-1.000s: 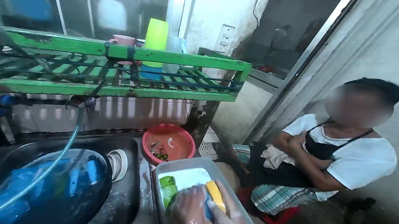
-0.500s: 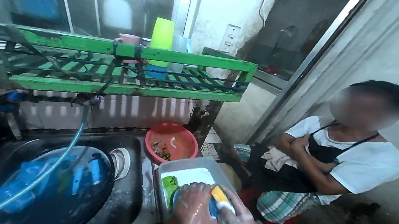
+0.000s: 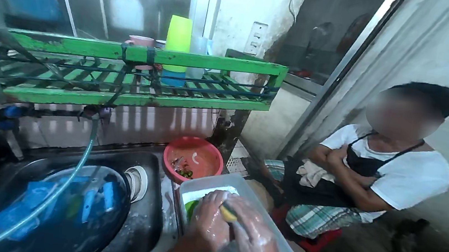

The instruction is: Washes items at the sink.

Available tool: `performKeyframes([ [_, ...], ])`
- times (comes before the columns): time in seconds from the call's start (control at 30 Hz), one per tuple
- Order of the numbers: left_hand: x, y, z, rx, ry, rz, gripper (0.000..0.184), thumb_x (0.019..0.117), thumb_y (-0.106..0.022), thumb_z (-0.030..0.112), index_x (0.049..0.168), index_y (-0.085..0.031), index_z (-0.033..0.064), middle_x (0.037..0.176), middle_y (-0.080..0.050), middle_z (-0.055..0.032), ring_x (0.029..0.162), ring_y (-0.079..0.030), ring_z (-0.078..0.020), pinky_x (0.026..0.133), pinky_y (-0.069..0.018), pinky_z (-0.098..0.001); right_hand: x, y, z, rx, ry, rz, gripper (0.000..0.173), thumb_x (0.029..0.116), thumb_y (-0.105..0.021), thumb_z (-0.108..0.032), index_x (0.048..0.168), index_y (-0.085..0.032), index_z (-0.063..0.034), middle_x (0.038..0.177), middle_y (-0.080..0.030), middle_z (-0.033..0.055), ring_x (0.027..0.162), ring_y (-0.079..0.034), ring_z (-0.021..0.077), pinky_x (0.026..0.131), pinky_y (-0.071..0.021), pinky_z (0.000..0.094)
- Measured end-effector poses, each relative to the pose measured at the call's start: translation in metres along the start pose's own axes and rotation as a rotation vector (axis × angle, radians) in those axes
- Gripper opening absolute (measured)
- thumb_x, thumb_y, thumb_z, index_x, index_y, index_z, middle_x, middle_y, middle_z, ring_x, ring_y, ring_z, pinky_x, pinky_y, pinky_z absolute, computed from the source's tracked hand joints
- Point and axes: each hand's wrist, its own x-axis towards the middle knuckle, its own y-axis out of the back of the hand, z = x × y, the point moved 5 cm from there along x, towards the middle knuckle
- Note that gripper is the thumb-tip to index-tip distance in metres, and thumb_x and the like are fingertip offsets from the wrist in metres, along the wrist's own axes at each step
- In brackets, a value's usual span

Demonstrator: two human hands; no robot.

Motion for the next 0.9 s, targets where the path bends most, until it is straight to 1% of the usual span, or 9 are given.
performKeyframes([
  [0.1, 0.001, 0.025, -0.016, 0.041, -0.056, 0.065, 0.074, 0.0733, -0.080, 0.009, 0.142, -0.056, 0.0032, 0.143, -0.057, -0.0206, 0.135, -0.052, -0.0372, 0.112, -0.0410, -0.0561, -0.008, 0.000, -0.009, 0.104, 0.032, -0.065, 0.032, 0.0927, -0.055, 0.000, 0.118, -0.075, -0.0024, 0.125, -0.073, 0.0122, 0.124, -0.066, 0.0263, 0.109, -0.0515, 0.0417],
  [0.27, -0.011, 0.117, -0.072, 0.230, 0.062, 0.399, 0.043, 0.0871, -0.078, 0.024, 0.126, -0.071, 0.0066, 0.137, -0.061, -0.0198, 0.127, -0.059, -0.0362, 0.107, -0.0484, -0.0546, -0.052, 0.021, 0.024, 0.139, -0.493, -0.338, 0.039, 0.0984, -0.057, 0.001, 0.136, -0.062, 0.0048, 0.136, -0.064, 0.0258, 0.128, -0.061, 0.0401, 0.112, -0.0463, 0.0520],
  [0.43, -0.033, 0.168, -0.143, 0.529, 0.302, 0.294, 0.033, 0.1056, -0.055, 0.025, 0.111, -0.077, 0.0011, 0.147, -0.053, -0.0256, 0.139, -0.047, -0.0471, 0.115, -0.0366, -0.0616, -0.089, 0.011, 0.018, -0.027, -0.628, -0.683, 0.043, 0.1044, -0.053, -0.013, 0.145, -0.054, 0.0012, 0.143, -0.059, 0.0226, 0.136, -0.055, 0.0370, 0.115, -0.0425, 0.0517],
  [0.53, -0.006, 0.122, -0.077, 0.502, 0.014, 0.200, 0.026, 0.1024, -0.057, 0.014, 0.104, -0.078, -0.0017, 0.133, -0.064, -0.0242, 0.130, -0.056, -0.0434, 0.111, -0.0425, -0.0579, -0.113, -0.003, 0.017, -0.069, -0.542, -0.772, 0.048, 0.1066, -0.047, -0.016, 0.151, -0.047, 0.0022, 0.157, -0.046, 0.0227, 0.148, -0.040, 0.0388, 0.120, -0.0319, 0.0587],
  [0.63, 0.007, 0.020, 0.011, 0.416, -0.291, -0.217, 0.029, 0.1030, -0.055, 0.013, 0.121, -0.073, 0.0018, 0.133, -0.066, -0.0182, 0.129, -0.059, -0.0344, 0.112, -0.0443, -0.0492, -0.112, -0.004, 0.012, -0.007, -0.653, -0.920, 0.061, 0.1058, -0.052, -0.019, 0.160, -0.031, -0.0023, 0.168, -0.026, 0.0217, 0.156, -0.022, 0.0392, 0.124, -0.0187, 0.0623],
  [0.77, -0.023, -0.110, 0.092, 0.327, -0.643, -0.791, 0.031, 0.1049, -0.047, 0.008, 0.126, -0.068, -0.0013, 0.132, -0.066, -0.0197, 0.130, -0.058, -0.0342, 0.114, -0.0421, -0.0474, -0.132, -0.006, 0.006, -0.140, -0.480, -0.943, 0.040, 0.0989, -0.060, -0.016, 0.130, -0.063, 0.0089, 0.133, -0.062, 0.0321, 0.127, -0.058, 0.0502, 0.105, -0.0438, 0.0688],
  [0.8, -0.027, -0.135, 0.099, 0.449, -0.647, -0.938, 0.034, 0.1044, -0.046, 0.008, 0.133, -0.063, -0.0013, 0.139, -0.061, -0.0212, 0.135, -0.053, -0.0376, 0.114, -0.0386, -0.0534, -0.131, -0.011, 0.005, -0.186, -0.516, -0.994, 0.040, 0.1014, -0.057, -0.018, 0.132, -0.062, 0.0085, 0.135, -0.061, 0.0315, 0.129, -0.058, 0.0487, 0.107, -0.0441, 0.0657],
  [0.83, -0.029, -0.160, 0.099, 0.584, -0.592, -1.050, 0.039, 0.1039, -0.047, 0.009, 0.140, -0.056, -0.0023, 0.147, -0.054, -0.0226, 0.141, -0.046, -0.0405, 0.115, -0.0341, -0.0602, -0.121, -0.018, 0.003, -0.180, -0.674, -1.080, 0.048, 0.1065, -0.047, -0.015, 0.148, -0.046, 0.0083, 0.153, -0.045, 0.0305, 0.145, -0.040, 0.0462, 0.120, -0.0280, 0.0587],
  [0.9, -0.027, -0.195, 0.085, 0.744, -0.432, -1.096, 0.047, 0.1038, -0.048, 0.009, 0.148, -0.045, -0.0050, 0.157, -0.041, -0.0245, 0.148, -0.034, -0.0446, 0.115, -0.0277, -0.0708, -0.112, -0.038, 0.008, -0.182, -0.883, -0.672, 0.043, 0.1036, -0.048, -0.013, 0.139, -0.057, 0.0116, 0.146, -0.057, 0.0264, 0.141, -0.050, 0.0391, 0.122, -0.0325, 0.0425],
])
